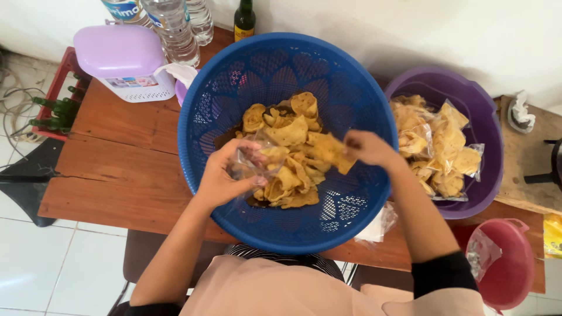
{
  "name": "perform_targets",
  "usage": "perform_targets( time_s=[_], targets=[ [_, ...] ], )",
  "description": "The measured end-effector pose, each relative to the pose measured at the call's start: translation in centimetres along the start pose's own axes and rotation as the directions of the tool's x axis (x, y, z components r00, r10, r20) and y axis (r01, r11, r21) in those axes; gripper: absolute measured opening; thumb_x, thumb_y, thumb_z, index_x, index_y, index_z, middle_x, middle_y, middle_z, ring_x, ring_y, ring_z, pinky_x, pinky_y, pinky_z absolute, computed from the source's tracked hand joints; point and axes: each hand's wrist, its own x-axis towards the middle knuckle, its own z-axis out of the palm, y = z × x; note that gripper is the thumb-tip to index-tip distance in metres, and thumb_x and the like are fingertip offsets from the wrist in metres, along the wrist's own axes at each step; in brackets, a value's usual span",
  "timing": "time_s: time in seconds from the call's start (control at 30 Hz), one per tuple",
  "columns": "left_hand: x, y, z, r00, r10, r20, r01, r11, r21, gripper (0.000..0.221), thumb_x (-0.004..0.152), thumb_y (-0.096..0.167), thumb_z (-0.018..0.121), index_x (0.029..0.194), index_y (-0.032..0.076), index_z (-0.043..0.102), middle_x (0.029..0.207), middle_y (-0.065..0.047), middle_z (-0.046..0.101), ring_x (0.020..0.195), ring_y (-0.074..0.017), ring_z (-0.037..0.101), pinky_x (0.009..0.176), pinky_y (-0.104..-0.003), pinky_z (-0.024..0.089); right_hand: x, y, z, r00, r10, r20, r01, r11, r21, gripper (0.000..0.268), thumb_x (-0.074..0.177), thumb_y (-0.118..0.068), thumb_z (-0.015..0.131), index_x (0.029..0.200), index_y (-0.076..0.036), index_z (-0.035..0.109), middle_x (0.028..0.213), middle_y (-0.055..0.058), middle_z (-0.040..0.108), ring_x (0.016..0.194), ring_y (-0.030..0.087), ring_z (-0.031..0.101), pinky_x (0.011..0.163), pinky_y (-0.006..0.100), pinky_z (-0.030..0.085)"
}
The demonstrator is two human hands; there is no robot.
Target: The person packs fried snacks from a blue basket into small plastic bags and seals them with a yellow handheld sealer. The sealed bags are placed into a purple basin. The person repeats this process for multiple bags throughout the clip.
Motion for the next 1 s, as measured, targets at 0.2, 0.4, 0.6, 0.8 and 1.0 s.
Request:
perform_targets(
  time_s=[0.2, 0.4, 0.6, 0.8, 1.0],
  targets=[
    [0.4, 1.0, 1.8, 0.996, 0.075, -0.044, -0.068, 0.985, 0.158, 0.058, 0.074, 0.008, 0.09, 0.125, 0.006, 0.061, 0.106, -0.003, 0.074, 0.101, -0.0121, 0.071, 0.091, -0.029, 0.057, -7.2, -7.9, -5.0, 0.981, -0.107, -0.163, 0.17, 0.88, 0.443, 0.023, 0.096, -0.012, 0.066, 0.117, -0.003, 0.065, 0.1, 0.002, 0.071, 0.091, 0.009, 0.065, 0.081, 0.027, 0.054],
    [0.7, 2.7, 4.8, 1.0, 0.017, 0.0, -0.016, 0.915, 0.402, 0.057, 0.072, 0.018, 0.092, 0.12, 0.005, 0.064, 0.102, -0.006, 0.076, 0.094, -0.0159, 0.075, 0.085, -0.029, 0.058, -11.8, -11.8, -5.3, 0.954, -0.216, -0.209, 0.295, 0.797, 0.526, 0.018, 0.096, -0.009, 0.064, 0.112, -0.001, 0.063, 0.097, -0.001, 0.066, 0.09, 0.007, 0.059, 0.079, 0.025, 0.049],
    [0.6, 3.2, 7.5, 0.991, 0.131, 0.029, -0.125, 0.825, 0.551, 0.06, 0.07, 0.02, 0.091, 0.12, 0.002, 0.064, 0.11, -0.014, 0.074, 0.098, -0.0278, 0.073, 0.086, -0.034, 0.057, -12.9, -11.1, -4.6, 0.885, -0.301, -0.356, 0.397, 0.887, 0.237, 0.014, 0.093, -0.004, 0.056, 0.105, -0.003, 0.061, 0.083, -0.001, 0.061, 0.073, 0.006, 0.054, 0.064, 0.024, 0.045],
    [-0.4, 2.5, 8.5, 0.994, 0.041, -0.104, 0.011, 0.887, 0.462, 0.062, 0.069, 0.023, 0.093, 0.12, 0.003, 0.063, 0.107, -0.011, 0.075, 0.096, -0.0225, 0.075, 0.086, -0.033, 0.059, -12.4, -9.4, -3.1, 0.839, -0.357, -0.409, 0.532, 0.693, 0.487, 0.016, 0.095, -0.002, 0.048, 0.108, -0.002, 0.057, 0.089, -0.003, 0.056, 0.078, 0.003, 0.05, 0.067, 0.021, 0.044],
    [-1.3, 2.9, 10.1, 0.972, 0.15, 0.183, -0.169, 0.981, 0.095, 0.058, 0.075, 0.023, 0.09, 0.126, 0.009, 0.066, 0.153, -0.013, 0.05, 0.133, -0.0258, 0.057, 0.099, -0.036, 0.059, -11.3, -9.0, 0.7, 0.848, -0.195, -0.493, 0.459, 0.736, 0.498, 0.013, 0.097, -0.01, 0.059, 0.109, -0.004, 0.059, 0.089, 0.0, 0.063, 0.077, 0.006, 0.057, 0.068, 0.022, 0.048]
  ],
)
